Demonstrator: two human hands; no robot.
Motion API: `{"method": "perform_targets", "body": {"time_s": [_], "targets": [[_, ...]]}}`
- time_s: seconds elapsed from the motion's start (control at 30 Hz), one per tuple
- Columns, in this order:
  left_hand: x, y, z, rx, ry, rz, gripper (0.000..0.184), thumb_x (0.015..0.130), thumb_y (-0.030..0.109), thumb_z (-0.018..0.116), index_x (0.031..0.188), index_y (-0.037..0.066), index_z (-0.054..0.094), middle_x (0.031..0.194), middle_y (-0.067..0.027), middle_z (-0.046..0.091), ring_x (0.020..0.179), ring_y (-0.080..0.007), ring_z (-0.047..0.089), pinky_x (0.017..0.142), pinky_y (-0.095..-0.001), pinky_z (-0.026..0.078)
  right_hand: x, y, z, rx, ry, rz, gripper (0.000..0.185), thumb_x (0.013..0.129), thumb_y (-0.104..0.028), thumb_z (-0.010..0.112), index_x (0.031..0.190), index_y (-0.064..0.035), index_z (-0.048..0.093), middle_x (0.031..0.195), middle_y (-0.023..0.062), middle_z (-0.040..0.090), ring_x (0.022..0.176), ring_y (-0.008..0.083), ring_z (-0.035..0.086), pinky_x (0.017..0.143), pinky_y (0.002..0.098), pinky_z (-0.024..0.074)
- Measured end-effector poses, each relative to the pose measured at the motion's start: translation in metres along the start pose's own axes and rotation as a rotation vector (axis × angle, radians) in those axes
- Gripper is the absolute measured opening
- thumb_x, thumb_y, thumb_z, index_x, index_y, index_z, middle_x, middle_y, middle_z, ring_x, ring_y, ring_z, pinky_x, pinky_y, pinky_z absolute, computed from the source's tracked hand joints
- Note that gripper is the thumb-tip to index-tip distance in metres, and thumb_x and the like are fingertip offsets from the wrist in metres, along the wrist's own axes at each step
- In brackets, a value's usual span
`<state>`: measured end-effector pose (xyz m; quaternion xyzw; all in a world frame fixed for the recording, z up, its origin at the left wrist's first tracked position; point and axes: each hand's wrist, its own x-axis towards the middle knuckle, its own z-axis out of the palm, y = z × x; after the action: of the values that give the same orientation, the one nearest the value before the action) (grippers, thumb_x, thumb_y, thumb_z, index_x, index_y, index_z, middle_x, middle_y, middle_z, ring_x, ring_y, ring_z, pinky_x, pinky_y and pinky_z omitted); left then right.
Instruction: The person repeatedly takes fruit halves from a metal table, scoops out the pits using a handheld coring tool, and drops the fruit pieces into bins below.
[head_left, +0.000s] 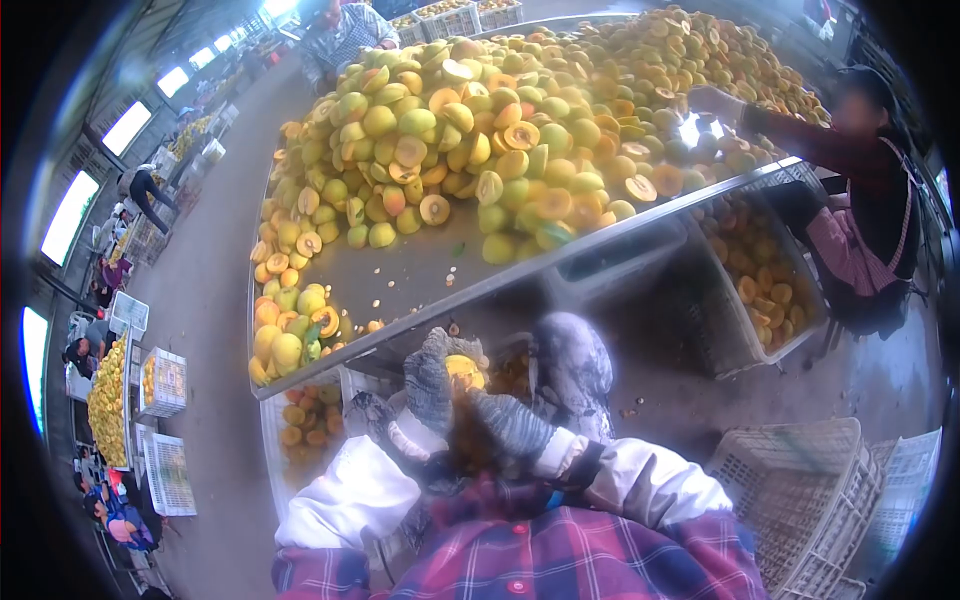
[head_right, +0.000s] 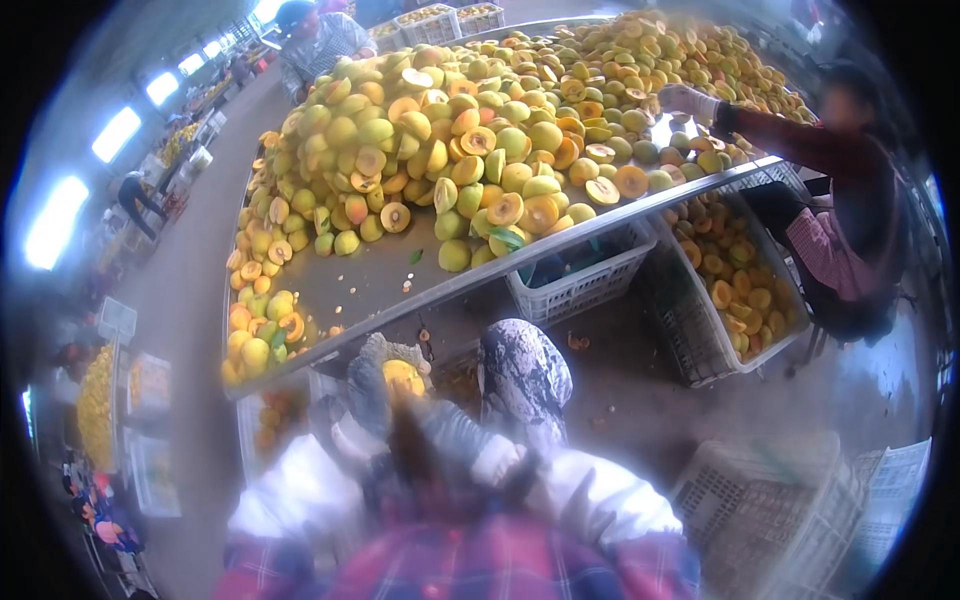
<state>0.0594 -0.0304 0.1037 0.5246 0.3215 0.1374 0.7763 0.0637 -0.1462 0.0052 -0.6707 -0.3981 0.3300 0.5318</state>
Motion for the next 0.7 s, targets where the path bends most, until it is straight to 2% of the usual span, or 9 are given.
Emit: {"method": "perform_targets", "body": {"time_s": [0.1, 0.27, 0.3, 0.37, 0.4, 0.47, 0.6, 0.67, 0.7], "targets": [[0.010, -0.006, -0.009, 0.357, -0.082, 0.100, 0.049, 0.095, 0.041, 0.047, 0.074, 0.001, 0.066, 0.066, -0.0111, 0.064, 0.051, -0.0173, 0.057, 0.050, -0.0274, 0.046, -0.014, -0.017, -0.008, 0.241, 0.044, 0.059, 0.036, 0.101, -0.025, 0.041, 0.118, 0.0030, 0.056, 0.109, 0.0122, 0.060, 0.102, 0.0190, 0.058, 0.089, 0.0293, 0.0449], [0.001, -0.009, -0.019, 0.230, -0.223, -0.030, 0.039, 0.097, 0.031, 0.050, 0.077, 0.001, 0.067, 0.072, -0.0077, 0.068, 0.062, -0.0163, 0.063, 0.061, -0.0281, 0.050, -0.020, -0.051, -0.055, 0.171, -0.305, -0.100, 0.036, 0.100, -0.020, 0.038, 0.118, 0.0071, 0.054, 0.115, 0.0182, 0.058, 0.108, 0.0252, 0.057, 0.097, 0.0348, 0.0413], [0.002, -0.020, -0.023, 0.343, -0.273, 0.165, 0.032, 0.096, 0.026, 0.053, 0.079, 0.002, 0.067, 0.072, -0.0084, 0.068, 0.063, -0.0165, 0.064, 0.061, -0.0284, 0.050, -0.023, -0.060, -0.059, 0.165, -0.307, -0.098, 0.036, 0.100, -0.020, 0.038, 0.118, 0.0071, 0.054, 0.115, 0.0182, 0.058, 0.108, 0.0252, 0.057, 0.097, 0.0348, 0.0413], [0.003, -0.024, -0.030, 0.505, -0.361, 0.333, 0.016, 0.091, 0.018, 0.061, 0.086, 0.003, 0.066, 0.074, -0.0104, 0.068, 0.064, -0.0178, 0.065, 0.062, -0.0290, 0.052, -0.027, -0.076, -0.063, 0.530, -0.297, 0.390, 0.042, 0.101, -0.025, 0.038, 0.124, 0.0065, 0.054, 0.116, 0.0164, 0.059, 0.100, 0.0196, 0.059, 0.090, 0.0300, 0.0456], [-0.001, -0.033, -0.026, 0.509, -0.355, 0.329, 0.016, 0.091, 0.018, 0.061, 0.086, 0.003, 0.066, 0.074, -0.0104, 0.068, 0.064, -0.0178, 0.065, 0.062, -0.0290, 0.052, -0.027, -0.070, -0.055, 0.535, -0.304, 0.391, 0.042, 0.101, -0.025, 0.038, 0.124, 0.0065, 0.054, 0.116, 0.0164, 0.059, 0.100, 0.0196, 0.059, 0.090, 0.0300, 0.0456], [-0.010, -0.064, -0.011, 0.232, 0.082, 0.882, 0.020, 0.092, 0.022, 0.061, 0.090, 0.003, 0.065, 0.073, -0.0097, 0.068, 0.063, -0.0192, 0.065, 0.065, -0.0294, 0.054, -0.026, -0.036, -0.020, 0.890, -0.194, 0.352, 0.037, 0.101, -0.026, 0.044, 0.125, 0.0006, 0.055, 0.112, 0.0108, 0.061, 0.095, 0.0135, 0.059, 0.082, 0.0247, 0.0469], [0.024, -0.094, -0.044, 0.236, 0.167, 1.088, 0.040, 0.094, 0.042, 0.057, 0.095, 0.003, 0.065, 0.074, -0.0098, 0.067, 0.063, -0.0210, 0.064, 0.064, -0.0306, 0.055, -0.024, 0.007, 0.018, 1.399, -0.021, 0.288, 0.031, 0.100, -0.027, 0.053, 0.125, -0.0082, 0.057, 0.106, 0.0024, 0.064, 0.088, 0.0045, 0.060, 0.070, 0.0166, 0.0488], [0.008, -0.014, -0.042, -0.106, -0.413, -0.436, 0.061, 0.092, 0.061, 0.046, 0.095, 0.003, 0.066, 0.078, -0.0118, 0.066, 0.068, -0.0237, 0.064, 0.065, -0.0337, 0.055, -0.022, 0.008, 0.018, 1.505, -0.003, 0.404, 0.032, 0.100, -0.028, 0.054, 0.124, -0.0083, 0.057, 0.104, 0.0018, 0.064, 0.089, 0.0041, 0.060, 0.070, 0.0169, 0.0490], [0.009, -0.014, -0.042, -0.106, -0.415, -0.436, 0.061, 0.092, 0.061, 0.046, 0.095, 0.003, 0.066, 0.078, -0.0118, 0.066, 0.068, -0.0237, 0.064, 0.065, -0.0337, 0.055, -0.019, 0.011, 0.020, 1.503, -0.001, 0.403, 0.032, 0.100, -0.028, 0.054, 0.124, -0.0083, 0.057, 0.104, 0.0018, 0.064, 0.089, 0.0041, 0.060, 0.070, 0.0169, 0.0490]]}}
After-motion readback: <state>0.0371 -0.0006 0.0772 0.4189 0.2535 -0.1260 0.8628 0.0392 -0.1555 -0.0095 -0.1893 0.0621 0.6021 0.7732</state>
